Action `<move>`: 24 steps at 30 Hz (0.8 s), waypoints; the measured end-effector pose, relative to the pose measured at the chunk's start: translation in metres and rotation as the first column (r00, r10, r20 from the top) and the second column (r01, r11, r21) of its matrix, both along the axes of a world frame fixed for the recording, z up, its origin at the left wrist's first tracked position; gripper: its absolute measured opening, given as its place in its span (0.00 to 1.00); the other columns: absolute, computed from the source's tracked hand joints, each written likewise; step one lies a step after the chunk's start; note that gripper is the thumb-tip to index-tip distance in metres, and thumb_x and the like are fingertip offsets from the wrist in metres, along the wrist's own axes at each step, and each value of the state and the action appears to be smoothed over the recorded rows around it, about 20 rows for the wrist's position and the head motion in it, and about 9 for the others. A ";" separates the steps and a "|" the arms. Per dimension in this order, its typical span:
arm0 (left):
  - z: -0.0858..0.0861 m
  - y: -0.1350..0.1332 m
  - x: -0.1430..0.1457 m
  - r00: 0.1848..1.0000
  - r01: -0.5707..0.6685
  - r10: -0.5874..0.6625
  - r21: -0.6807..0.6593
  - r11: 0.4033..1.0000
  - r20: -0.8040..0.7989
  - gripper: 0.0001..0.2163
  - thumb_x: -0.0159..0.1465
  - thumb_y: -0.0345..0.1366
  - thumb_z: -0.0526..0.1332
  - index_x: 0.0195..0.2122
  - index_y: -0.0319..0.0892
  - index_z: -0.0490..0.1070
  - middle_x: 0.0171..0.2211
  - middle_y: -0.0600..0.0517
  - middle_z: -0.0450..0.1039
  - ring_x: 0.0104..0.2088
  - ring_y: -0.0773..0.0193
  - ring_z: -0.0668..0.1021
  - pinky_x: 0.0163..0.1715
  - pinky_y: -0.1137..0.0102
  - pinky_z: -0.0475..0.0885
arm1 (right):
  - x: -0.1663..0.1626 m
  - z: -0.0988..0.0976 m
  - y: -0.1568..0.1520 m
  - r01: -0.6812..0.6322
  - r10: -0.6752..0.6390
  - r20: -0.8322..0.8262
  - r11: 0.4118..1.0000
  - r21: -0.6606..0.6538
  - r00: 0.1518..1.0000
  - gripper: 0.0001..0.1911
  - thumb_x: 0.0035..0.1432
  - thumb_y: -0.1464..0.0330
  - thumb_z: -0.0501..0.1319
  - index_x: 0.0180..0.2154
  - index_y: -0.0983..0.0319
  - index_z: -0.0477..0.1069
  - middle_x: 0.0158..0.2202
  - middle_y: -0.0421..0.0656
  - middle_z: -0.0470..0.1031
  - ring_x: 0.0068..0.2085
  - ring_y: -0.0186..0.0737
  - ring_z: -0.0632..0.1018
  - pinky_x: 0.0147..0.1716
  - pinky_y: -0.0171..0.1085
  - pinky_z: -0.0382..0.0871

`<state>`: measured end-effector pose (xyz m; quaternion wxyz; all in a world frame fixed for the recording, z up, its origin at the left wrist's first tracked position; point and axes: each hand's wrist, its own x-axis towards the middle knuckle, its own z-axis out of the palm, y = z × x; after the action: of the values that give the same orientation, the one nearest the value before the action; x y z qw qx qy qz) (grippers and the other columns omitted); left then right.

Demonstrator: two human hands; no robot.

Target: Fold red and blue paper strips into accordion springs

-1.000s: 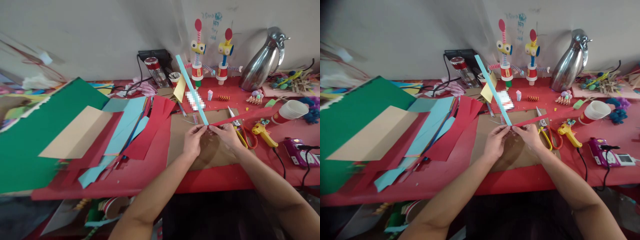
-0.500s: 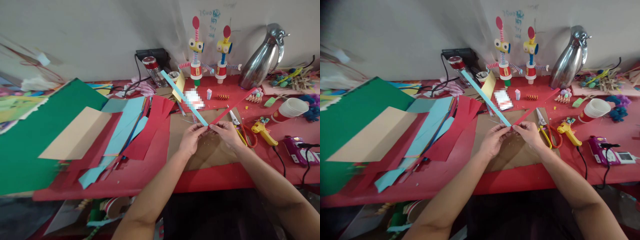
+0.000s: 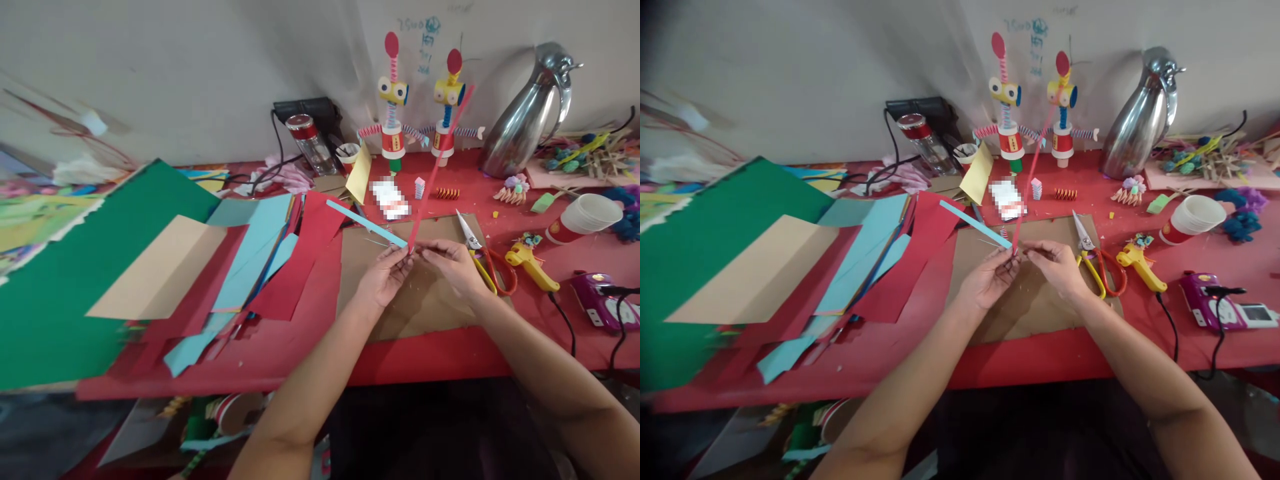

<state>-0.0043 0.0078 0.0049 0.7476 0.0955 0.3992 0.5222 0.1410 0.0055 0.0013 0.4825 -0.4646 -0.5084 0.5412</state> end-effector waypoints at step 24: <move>-0.003 -0.009 0.010 0.983 -0.047 0.084 0.224 0.974 -0.161 0.07 0.44 0.30 0.71 0.25 0.40 0.76 0.24 0.55 0.77 0.27 0.71 0.77 0.36 0.72 0.69 | -0.006 0.005 -0.006 0.072 -0.075 0.034 0.995 0.076 0.997 0.11 0.48 0.59 0.67 0.30 0.59 0.80 0.30 0.42 0.80 0.33 0.39 0.78 0.36 0.39 0.71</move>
<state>0.0056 -0.0011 0.0015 0.6783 0.2079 0.4042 0.5773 0.1354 -0.0002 0.0061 0.5097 -0.4746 -0.5195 0.4950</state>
